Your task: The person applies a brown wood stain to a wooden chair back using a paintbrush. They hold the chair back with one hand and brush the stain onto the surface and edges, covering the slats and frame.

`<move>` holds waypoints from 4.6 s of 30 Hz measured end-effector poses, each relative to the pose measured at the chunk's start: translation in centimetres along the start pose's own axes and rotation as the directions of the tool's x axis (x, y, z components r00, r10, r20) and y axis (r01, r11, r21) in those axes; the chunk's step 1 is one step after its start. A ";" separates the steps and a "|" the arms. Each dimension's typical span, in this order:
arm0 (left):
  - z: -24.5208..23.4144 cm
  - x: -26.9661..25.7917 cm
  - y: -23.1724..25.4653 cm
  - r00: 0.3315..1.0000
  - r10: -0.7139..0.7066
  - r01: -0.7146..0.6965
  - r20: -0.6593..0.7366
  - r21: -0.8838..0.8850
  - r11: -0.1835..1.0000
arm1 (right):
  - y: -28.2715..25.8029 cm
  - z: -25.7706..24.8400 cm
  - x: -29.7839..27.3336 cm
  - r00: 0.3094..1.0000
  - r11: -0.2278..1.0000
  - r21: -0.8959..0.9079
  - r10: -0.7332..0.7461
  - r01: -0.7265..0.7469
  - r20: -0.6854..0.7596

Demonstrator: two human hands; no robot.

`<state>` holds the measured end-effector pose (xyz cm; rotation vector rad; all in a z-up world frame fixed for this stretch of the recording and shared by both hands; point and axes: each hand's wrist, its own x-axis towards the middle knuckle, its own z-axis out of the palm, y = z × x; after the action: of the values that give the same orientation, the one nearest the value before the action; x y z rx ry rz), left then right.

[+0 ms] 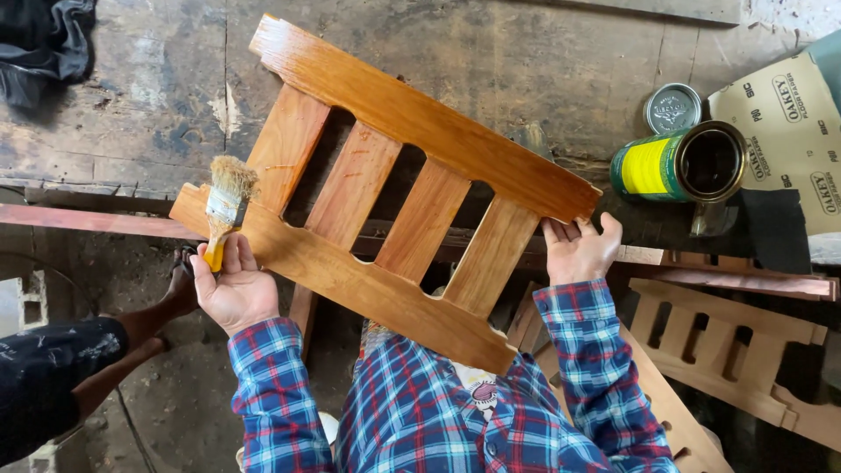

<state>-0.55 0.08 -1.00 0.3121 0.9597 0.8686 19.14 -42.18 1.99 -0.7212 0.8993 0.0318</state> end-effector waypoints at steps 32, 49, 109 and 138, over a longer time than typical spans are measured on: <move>0.1 -0.3 -1.5 0.998 0.007 -0.006 -0.069 0.009 1.000 | 4.8 -8.1 -10.4 0.880 -0.318 -0.910 0.466 0.264 0.092; 5.4 -6.1 3.3 1.000 -0.014 0.013 -0.020 -0.015 1.000 | -0.1 -9.3 -13.4 0.854 -0.569 -0.638 0.340 0.519 0.393; 8.8 -19.8 -4.3 0.790 0.136 -0.437 0.598 0.392 0.810 | -16.1 7.7 -17.0 0.822 0.103 -0.954 0.487 0.282 0.296; 12.8 -18.0 2.7 0.500 -0.102 -0.737 0.860 0.485 0.470 | -15.4 6.6 -17.5 0.831 0.086 -0.922 0.407 0.378 0.379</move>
<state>3.50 -10.23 18.25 1.7267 0.2931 0.4422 17.41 -45.51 25.95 -1.9407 0.0935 0.9986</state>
